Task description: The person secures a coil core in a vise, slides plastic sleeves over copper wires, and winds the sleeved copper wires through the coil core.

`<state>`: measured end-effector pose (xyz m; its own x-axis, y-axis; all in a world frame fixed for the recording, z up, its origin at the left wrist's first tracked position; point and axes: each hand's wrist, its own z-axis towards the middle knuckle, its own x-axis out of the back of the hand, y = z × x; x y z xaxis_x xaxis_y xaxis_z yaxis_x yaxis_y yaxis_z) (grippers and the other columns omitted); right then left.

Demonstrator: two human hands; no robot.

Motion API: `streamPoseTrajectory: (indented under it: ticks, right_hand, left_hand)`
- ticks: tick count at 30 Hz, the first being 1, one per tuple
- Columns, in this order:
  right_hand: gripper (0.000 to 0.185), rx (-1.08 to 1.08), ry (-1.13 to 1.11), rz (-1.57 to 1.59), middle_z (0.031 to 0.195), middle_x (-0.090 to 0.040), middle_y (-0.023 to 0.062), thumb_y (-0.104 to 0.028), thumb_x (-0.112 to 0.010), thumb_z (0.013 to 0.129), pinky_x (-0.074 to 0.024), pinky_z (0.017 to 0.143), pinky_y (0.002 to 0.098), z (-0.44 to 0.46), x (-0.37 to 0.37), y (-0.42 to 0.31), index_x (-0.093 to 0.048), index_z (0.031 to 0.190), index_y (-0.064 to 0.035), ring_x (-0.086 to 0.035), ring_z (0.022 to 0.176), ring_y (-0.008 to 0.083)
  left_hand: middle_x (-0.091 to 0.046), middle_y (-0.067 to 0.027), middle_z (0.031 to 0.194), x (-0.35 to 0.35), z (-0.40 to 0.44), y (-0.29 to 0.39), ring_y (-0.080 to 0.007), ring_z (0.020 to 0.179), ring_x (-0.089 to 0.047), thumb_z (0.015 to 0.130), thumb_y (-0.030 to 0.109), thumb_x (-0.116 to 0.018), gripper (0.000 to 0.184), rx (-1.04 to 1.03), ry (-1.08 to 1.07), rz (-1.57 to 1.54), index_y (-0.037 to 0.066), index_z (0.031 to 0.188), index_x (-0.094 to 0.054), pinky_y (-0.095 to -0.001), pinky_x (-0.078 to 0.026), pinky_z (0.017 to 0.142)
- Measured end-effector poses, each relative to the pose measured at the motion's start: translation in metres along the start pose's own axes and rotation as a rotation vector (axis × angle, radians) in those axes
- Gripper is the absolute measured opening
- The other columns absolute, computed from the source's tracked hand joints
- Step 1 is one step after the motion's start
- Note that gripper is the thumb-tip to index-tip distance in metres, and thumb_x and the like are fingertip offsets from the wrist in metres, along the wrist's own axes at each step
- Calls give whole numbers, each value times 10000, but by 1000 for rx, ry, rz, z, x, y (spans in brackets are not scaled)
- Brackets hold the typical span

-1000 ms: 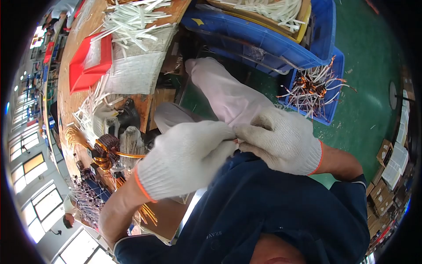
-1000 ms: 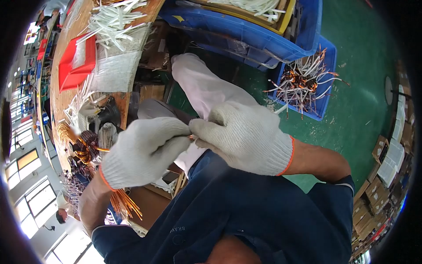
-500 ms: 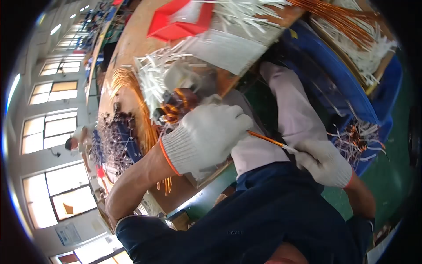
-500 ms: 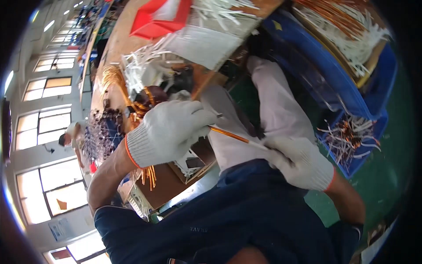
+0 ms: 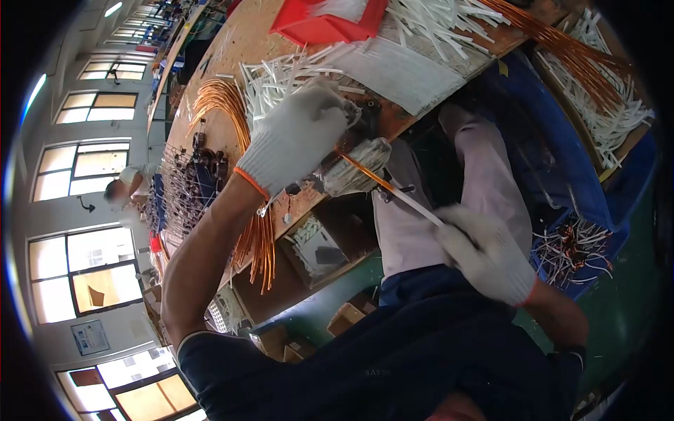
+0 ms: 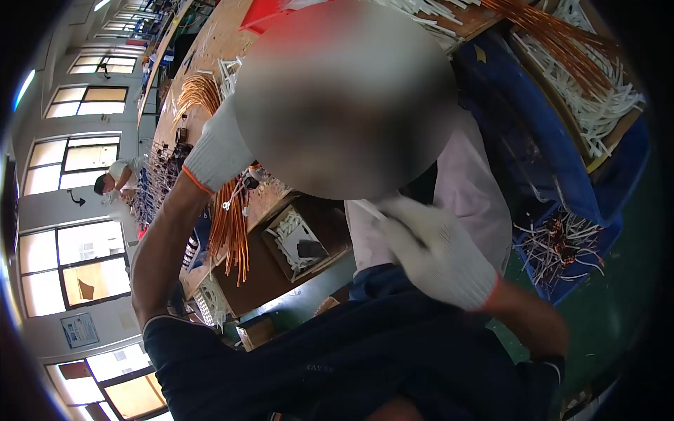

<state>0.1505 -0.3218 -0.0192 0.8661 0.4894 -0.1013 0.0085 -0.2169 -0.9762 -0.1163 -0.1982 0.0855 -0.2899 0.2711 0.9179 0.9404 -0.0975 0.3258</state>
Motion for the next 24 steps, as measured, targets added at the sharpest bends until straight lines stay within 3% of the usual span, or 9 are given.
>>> streamPoseTrajectory:
  ticks: [5,8,11,13,14,19,20,22,24]
  right_hand:
    - [230,254,83,-126,762,-681,178,-170,-615,1073,-508,598,377,68,-34,0,-698,1115,40,-672,626,258]
    - [217,427,211,-268,752,-688,192,-175,-618,1062,-546,630,403,81,-30,-6,-719,1101,13,-700,657,328]
    - [185,524,231,-623,758,-688,193,-157,-638,1025,-567,648,420,90,-1,-30,-744,1081,-16,-719,698,344]
    - [154,663,206,-994,805,-702,164,-141,-657,987,-581,653,421,106,16,-38,-761,1052,-48,-719,695,330]
    - [154,657,213,-991,805,-702,164,-141,-657,987,-581,653,421,113,21,-42,-761,1052,-48,-719,695,330]
    - [137,1398,578,-957,913,-714,100,-40,-768,877,-555,674,383,134,30,-48,-758,1013,-58,-705,797,280]
    - [137,1398,575,-961,913,-714,100,-40,-768,877,-555,674,383,130,27,-39,-758,1013,-58,-705,797,280]
    - [106,825,637,-391,912,-705,139,-6,-709,923,-560,735,393,116,15,5,-743,1020,-33,-694,814,317]
    - [110,712,556,-489,930,-712,153,-67,-635,1006,-566,769,406,135,-8,101,-733,1024,-21,-687,808,346]
  left_hand:
    - [-757,-181,1025,1,3,-2,-210,903,-717,1016,311,-570,433,14,-28,41,-23,1251,-715,-351,-567,878]
    - [-738,-207,1030,-2,4,-7,-321,905,-744,964,327,-563,451,-23,-9,30,-53,1152,-717,-404,-580,835]
    - [-749,-207,988,0,-4,-4,-295,939,-761,955,430,-653,546,61,-12,-61,-47,1216,-692,-390,-594,823]
    - [-758,-184,911,5,-16,-7,-265,908,-780,896,495,-774,680,-109,37,30,-23,1316,-646,-378,-612,813]
    - [-748,-171,1003,4,-25,-3,-203,929,-748,816,401,-921,694,-144,68,118,-4,1282,-604,-336,-616,805]
    - [-762,-141,961,-16,-19,-17,-222,829,-769,807,346,-930,554,-219,191,78,12,1121,-620,-358,-620,770]
    - [-762,-140,947,-18,-18,-19,-221,827,-771,808,335,-929,536,-279,227,78,15,1114,-626,-359,-619,763]
    - [-767,-125,901,-17,-20,-12,-231,810,-781,805,296,-929,480,-246,231,25,28,1082,-644,-362,-617,740]
    - [-772,-118,894,-17,-20,-13,-232,806,-783,803,279,-929,462,-246,240,23,29,1070,-648,-361,-617,737]
